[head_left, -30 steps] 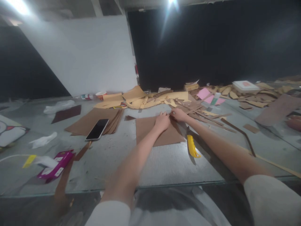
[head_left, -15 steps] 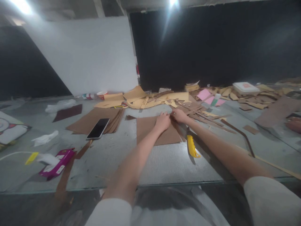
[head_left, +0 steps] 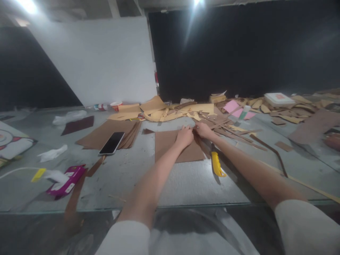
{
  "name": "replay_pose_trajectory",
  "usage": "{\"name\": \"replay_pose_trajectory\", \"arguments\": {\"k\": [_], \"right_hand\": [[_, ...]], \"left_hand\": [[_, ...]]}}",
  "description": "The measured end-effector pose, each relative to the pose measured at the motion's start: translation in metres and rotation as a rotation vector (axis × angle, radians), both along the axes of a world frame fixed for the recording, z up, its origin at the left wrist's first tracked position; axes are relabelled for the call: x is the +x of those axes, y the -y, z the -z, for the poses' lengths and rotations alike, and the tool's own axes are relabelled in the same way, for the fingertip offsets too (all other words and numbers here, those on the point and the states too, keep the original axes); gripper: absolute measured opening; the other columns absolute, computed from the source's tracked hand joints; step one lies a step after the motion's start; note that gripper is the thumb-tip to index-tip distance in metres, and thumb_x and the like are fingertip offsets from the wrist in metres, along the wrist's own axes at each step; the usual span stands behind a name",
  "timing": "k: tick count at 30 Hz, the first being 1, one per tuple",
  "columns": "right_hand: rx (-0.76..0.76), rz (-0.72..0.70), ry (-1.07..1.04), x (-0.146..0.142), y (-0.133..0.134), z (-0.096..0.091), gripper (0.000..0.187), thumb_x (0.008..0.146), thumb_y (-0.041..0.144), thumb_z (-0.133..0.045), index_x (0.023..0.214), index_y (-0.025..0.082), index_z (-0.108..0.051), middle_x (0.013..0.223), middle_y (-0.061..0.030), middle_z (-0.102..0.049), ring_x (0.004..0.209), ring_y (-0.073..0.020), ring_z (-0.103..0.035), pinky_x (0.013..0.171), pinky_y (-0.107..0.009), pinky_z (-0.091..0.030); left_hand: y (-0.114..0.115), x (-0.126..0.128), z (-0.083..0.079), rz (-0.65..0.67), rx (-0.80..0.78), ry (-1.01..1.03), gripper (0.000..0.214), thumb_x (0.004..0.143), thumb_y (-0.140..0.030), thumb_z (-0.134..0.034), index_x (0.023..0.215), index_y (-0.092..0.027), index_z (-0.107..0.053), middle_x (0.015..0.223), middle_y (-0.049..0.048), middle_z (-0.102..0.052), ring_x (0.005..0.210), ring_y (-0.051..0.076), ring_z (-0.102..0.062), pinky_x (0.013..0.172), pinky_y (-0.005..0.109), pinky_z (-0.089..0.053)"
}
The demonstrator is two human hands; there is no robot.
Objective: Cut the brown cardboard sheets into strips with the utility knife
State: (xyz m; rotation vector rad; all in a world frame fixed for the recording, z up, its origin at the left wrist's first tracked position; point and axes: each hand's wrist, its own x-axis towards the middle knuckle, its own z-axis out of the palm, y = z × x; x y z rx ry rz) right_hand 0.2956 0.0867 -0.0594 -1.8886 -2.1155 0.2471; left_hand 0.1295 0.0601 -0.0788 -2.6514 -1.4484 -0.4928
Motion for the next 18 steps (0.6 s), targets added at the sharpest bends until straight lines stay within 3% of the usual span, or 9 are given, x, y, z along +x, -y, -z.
{"name": "replay_pose_trajectory", "arguments": {"k": [4, 7, 11, 14, 18], "right_hand": [[-0.01, 0.028, -0.022, 0.002, 0.001, 0.0, 0.028, 0.102, 0.018, -0.054, 0.113, 0.014, -0.079, 0.119, -0.0201, -0.081, 0.112, -0.0261, -0.075, 0.088, -0.025, -0.049], [-0.06, 0.06, -0.062, 0.007, 0.003, 0.0, 0.03, 0.102, 0.017, -0.05, 0.112, 0.012, -0.078, 0.098, -0.0183, -0.083, 0.09, -0.025, -0.078, 0.079, -0.026, -0.052], [-0.146, 0.031, -0.138, 0.011, 0.008, -0.004, 0.033, 0.108, 0.027, -0.046, 0.104, 0.015, -0.077, 0.071, -0.0103, -0.077, 0.056, -0.0196, -0.069, 0.062, -0.025, -0.051], [-0.16, 0.025, -0.184, 0.01, 0.012, -0.01, 0.039, 0.112, 0.033, -0.043, 0.1, 0.015, -0.075, 0.07, -0.0108, -0.076, 0.051, -0.018, -0.066, 0.057, -0.024, -0.05], [-0.238, -0.002, -0.217, 0.009, 0.02, -0.017, 0.053, 0.113, 0.048, -0.046, 0.079, 0.017, -0.072, 0.06, -0.011, -0.071, 0.046, -0.0179, -0.063, 0.052, -0.025, -0.049]], "left_hand": [[-0.002, -0.001, 0.001, -0.011, 0.003, 0.017, 0.035, 0.107, -0.015, -0.048, 0.129, -0.016, -0.075, 0.132, 0.0174, -0.068, 0.127, 0.034, -0.055, 0.109, 0.046, -0.046], [-0.004, -0.007, 0.001, -0.051, 0.005, 0.02, 0.035, 0.104, -0.014, -0.052, 0.131, -0.016, -0.075, 0.132, 0.0178, -0.068, 0.125, 0.034, -0.056, 0.108, 0.046, -0.046], [-0.006, -0.015, -0.002, -0.009, 0.002, -0.019, 0.039, 0.103, -0.014, -0.051, 0.134, -0.014, -0.074, 0.128, 0.0173, -0.07, 0.122, 0.032, -0.058, 0.11, 0.046, -0.045], [-0.005, -0.016, -0.003, -0.004, 0.024, -0.026, 0.04, 0.104, -0.015, -0.049, 0.136, -0.014, -0.074, 0.131, 0.0179, -0.07, 0.125, 0.033, -0.057, 0.111, 0.045, -0.044], [-0.005, -0.017, -0.002, 0.006, 0.023, -0.045, 0.039, 0.107, -0.016, -0.049, 0.135, -0.016, -0.075, 0.133, 0.0169, -0.07, 0.126, 0.032, -0.057, 0.111, 0.044, -0.043]]}}
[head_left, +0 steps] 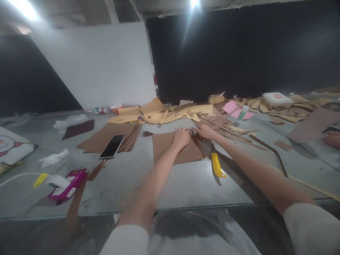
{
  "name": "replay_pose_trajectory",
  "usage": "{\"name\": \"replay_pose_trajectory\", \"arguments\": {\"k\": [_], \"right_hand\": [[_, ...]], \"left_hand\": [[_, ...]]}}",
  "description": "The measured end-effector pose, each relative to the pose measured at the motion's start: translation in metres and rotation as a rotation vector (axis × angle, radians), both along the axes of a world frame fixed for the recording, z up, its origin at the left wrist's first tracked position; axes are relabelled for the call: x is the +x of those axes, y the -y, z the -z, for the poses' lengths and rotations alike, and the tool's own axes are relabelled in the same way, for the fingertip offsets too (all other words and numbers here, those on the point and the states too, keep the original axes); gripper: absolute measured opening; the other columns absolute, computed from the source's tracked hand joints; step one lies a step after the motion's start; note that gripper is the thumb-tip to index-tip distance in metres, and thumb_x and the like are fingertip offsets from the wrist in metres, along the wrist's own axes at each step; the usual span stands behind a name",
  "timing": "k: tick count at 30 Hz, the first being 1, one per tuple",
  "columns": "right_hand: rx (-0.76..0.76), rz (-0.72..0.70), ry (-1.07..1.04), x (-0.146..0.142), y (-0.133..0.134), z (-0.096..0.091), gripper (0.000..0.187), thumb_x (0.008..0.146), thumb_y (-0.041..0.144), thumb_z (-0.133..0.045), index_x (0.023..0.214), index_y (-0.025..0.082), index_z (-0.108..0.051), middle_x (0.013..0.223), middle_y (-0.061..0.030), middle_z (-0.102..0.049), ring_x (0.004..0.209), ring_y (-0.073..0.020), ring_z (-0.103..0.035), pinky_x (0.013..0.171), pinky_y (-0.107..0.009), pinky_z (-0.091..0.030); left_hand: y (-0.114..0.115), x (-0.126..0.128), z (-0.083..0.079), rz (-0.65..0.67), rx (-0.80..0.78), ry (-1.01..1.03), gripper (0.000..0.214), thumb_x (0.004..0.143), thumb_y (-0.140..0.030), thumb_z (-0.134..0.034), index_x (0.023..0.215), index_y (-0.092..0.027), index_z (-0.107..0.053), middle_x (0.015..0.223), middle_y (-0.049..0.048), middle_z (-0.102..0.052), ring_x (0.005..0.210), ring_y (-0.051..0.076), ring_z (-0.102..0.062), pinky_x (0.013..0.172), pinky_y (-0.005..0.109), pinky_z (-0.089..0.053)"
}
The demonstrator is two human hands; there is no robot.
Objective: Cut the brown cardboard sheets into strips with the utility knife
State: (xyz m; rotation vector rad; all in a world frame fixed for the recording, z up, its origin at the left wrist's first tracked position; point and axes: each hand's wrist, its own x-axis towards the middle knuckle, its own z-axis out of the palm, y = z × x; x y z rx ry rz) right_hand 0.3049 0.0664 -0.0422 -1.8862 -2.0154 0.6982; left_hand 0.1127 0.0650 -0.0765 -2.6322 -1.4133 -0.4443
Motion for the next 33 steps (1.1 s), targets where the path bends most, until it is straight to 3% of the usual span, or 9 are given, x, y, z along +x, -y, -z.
{"name": "replay_pose_trajectory", "arguments": {"k": [4, 6, 10, 14, 23, 29, 33], "right_hand": [[-0.102, -0.106, -0.013, 0.001, 0.016, -0.001, 0.055, 0.109, 0.052, -0.056, 0.068, 0.017, -0.068, 0.058, -0.009, -0.071, 0.042, -0.0154, -0.06, 0.049, -0.025, -0.048], [-0.067, -0.156, 0.069, -0.002, 0.023, 0.0, 0.056, 0.109, 0.053, -0.053, 0.07, 0.017, -0.07, 0.06, -0.0086, -0.073, 0.045, -0.0159, -0.063, 0.052, -0.025, -0.049], [0.119, -0.179, 0.295, -0.011, 0.028, 0.001, 0.036, 0.107, 0.039, -0.06, 0.085, 0.017, -0.078, 0.084, -0.0145, -0.082, 0.082, -0.0251, -0.08, 0.074, -0.027, -0.053], [0.162, -0.194, 0.358, -0.016, 0.027, 0.001, 0.025, 0.106, 0.028, -0.059, 0.099, 0.017, -0.08, 0.113, -0.0195, -0.083, 0.11, -0.0297, -0.078, 0.087, -0.029, -0.05], [0.189, -0.189, 0.438, -0.003, 0.026, 0.004, 0.03, 0.111, 0.027, -0.048, 0.116, 0.016, -0.076, 0.119, -0.0209, -0.081, 0.11, -0.03, -0.077, 0.088, -0.031, -0.047], [0.234, -0.185, 0.392, 0.019, 0.019, 0.003, 0.027, 0.11, 0.029, -0.053, 0.11, 0.016, -0.077, 0.114, -0.0168, -0.082, 0.108, -0.0269, -0.075, 0.084, -0.028, -0.045], [0.297, -0.147, 0.272, 0.036, 0.015, -0.005, 0.034, 0.109, 0.039, -0.054, 0.102, 0.016, -0.079, 0.097, -0.0116, -0.081, 0.092, -0.025, -0.073, 0.077, -0.028, -0.045]], "left_hand": [[-0.001, 0.0, 0.0, 0.01, 0.007, -0.009, 0.038, 0.108, -0.015, -0.047, 0.133, -0.016, -0.075, 0.134, 0.0168, -0.069, 0.126, 0.031, -0.056, 0.112, 0.044, -0.043], [-0.001, 0.0, 0.0, -0.005, -0.001, 0.002, 0.038, 0.108, -0.016, -0.047, 0.134, -0.016, -0.074, 0.135, 0.0167, -0.069, 0.126, 0.032, -0.056, 0.109, 0.043, -0.045], [-0.001, 0.0, 0.0, -0.001, -0.02, 0.011, 0.036, 0.108, -0.016, -0.048, 0.133, -0.014, -0.073, 0.135, 0.0173, -0.069, 0.127, 0.032, -0.055, 0.109, 0.044, -0.046], [0.0, 0.0, 0.0, -0.016, -0.021, 0.032, 0.036, 0.107, -0.018, -0.048, 0.132, -0.015, -0.074, 0.135, 0.0168, -0.068, 0.127, 0.033, -0.056, 0.109, 0.045, -0.047], [0.001, 0.0, -0.001, -0.012, -0.02, 0.059, 0.035, 0.107, -0.02, -0.048, 0.128, -0.017, -0.076, 0.136, 0.0148, -0.069, 0.128, 0.033, -0.055, 0.11, 0.046, -0.049], [0.005, -0.001, -0.004, -0.014, -0.026, 0.079, 0.035, 0.106, -0.02, -0.051, 0.132, -0.016, -0.074, 0.133, 0.0154, -0.069, 0.127, 0.033, -0.055, 0.107, 0.044, -0.05], [0.006, -0.002, -0.005, -0.021, -0.036, 0.08, 0.038, 0.107, -0.02, -0.048, 0.136, -0.015, -0.072, 0.134, 0.0159, -0.069, 0.129, 0.034, -0.055, 0.107, 0.044, -0.049]]}}
